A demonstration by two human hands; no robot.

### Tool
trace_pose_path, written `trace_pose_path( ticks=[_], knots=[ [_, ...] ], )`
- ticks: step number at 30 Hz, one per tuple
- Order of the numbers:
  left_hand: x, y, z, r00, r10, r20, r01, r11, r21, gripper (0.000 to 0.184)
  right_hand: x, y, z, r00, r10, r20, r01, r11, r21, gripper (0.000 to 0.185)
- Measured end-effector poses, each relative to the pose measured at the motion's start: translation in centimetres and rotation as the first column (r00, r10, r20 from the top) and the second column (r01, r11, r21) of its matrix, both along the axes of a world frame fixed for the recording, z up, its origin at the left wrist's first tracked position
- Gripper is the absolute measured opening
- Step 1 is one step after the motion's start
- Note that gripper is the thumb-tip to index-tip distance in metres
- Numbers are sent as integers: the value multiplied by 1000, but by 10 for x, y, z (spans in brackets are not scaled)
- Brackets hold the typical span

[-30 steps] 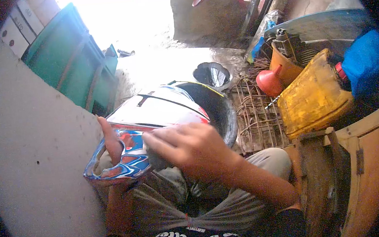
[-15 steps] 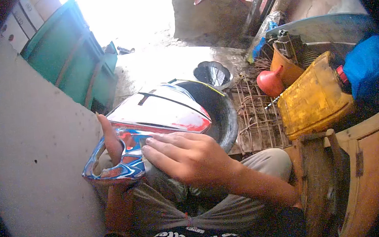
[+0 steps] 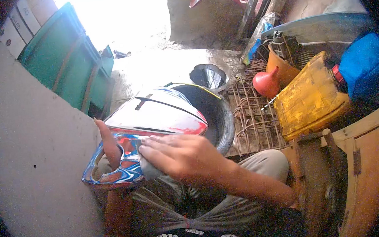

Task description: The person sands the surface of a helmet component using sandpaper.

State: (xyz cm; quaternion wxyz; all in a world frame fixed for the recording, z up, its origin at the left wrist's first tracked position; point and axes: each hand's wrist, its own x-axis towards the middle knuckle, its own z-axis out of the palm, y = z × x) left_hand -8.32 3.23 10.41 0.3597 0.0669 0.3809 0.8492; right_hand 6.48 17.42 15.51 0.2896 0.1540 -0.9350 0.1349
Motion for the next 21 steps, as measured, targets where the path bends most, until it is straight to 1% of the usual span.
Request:
trace_pose_path(
  ticks=[1,2,4,6,7,10,11,12,14,15,16,17,18,19,20,21],
  knots=[
    [-4,-4,-5,994,-90,55,85,992,91,84,-4,11,-8,998,-56,36,58,997,-51,34],
    [-4,-6,-9,999,-35,28,36,999,-11,83,-9,25,-7,978,-175,113,184,980,-75,35],
    [0,-4,-8,996,77,-54,-86,979,-184,81,-13,43,-15,940,-275,203,296,952,-81,38],
    [0,3,0,982,165,-90,-185,938,-293,81,-4,15,-20,981,-155,118,160,987,-31,35],
    [3,4,11,977,201,-76,-215,919,-331,81,-1,0,-6,999,-16,37,19,997,-78,31],
    [0,0,-3,996,91,18,-87,983,-160,87,-5,23,-8,976,-157,151,173,980,-100,29],
    [1,1,-5,997,63,43,-58,992,-112,90,-10,36,-8,960,-230,160,246,966,-84,29],
    [0,4,-6,997,30,64,-26,998,-59,92,-10,42,-12,962,-218,163,236,967,-100,29],
    [-13,-5,-21,989,-29,143,15,995,98,91,1,16,-11,979,-127,159,141,987,-76,31],
    [-12,-5,-18,989,-27,145,12,994,104,91,5,-1,4,998,8,61,-2,996,-92,34],
    [-11,-4,-14,989,-26,147,10,994,110,91,4,5,2,992,-68,107,77,994,-83,34],
    [-8,-3,-9,994,-3,107,-2,999,44,91,0,16,-2,978,-147,150,159,984,-73,35],
    [-5,-3,-3,999,53,-8,-54,997,-51,91,-3,30,-5,955,-225,193,240,969,-58,35],
    [-3,-3,2,987,99,-125,-118,981,-152,91,-7,48,-7,902,-302,309,334,941,-57,35],
    [0,-2,8,963,133,-236,-192,949,-250,91,-5,50,-6,873,-309,376,343,939,-24,34],
    [-1,-2,9,977,106,-187,-147,965,-218,90,-4,36,-8,957,-204,207,222,973,-67,34]
  ],
)
